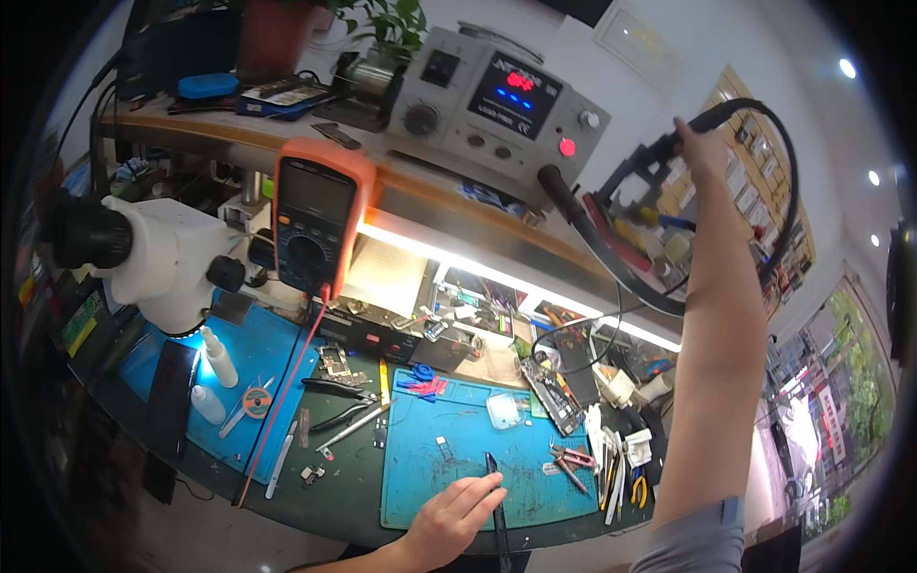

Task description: The person cleans a smartphone frame with a brush and tweezers, then uses a heat gun to warm the frame. They retrieve a cable and a tube of adhesive, apply the adhesive to the frame edges, and continue cleaning and inspecting the frame with tweezers and a brush.

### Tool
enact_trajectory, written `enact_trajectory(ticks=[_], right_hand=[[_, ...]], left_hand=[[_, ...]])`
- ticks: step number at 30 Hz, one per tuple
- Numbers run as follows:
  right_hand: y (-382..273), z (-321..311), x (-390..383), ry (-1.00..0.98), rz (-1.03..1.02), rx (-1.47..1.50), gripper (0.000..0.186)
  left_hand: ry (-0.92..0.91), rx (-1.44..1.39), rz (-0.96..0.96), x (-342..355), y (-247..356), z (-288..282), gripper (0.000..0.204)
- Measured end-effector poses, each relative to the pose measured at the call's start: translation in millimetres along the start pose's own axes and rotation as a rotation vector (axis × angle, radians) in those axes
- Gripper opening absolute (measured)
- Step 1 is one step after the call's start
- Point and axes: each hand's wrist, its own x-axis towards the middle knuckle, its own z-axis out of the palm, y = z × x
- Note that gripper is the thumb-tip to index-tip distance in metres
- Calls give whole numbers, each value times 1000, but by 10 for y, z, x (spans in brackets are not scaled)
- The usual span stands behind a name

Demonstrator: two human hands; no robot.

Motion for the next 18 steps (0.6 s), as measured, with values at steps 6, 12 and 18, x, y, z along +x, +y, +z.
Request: enact_trajectory(ticks=[6, 12, 18], right_hand=[[-108, -525, -255, 447, -97, 790, 54], [594, -1574, -2566, -21, -426, 905, 35], [872, -1176, -4438, -325, -219, 1229, 49]], left_hand=[[36, 36, 37, 34, -81, 57, 38], [27, 90, 54, 42, -103, 157, 37], [64, 155, 95, 39, -61, 233, 42]])
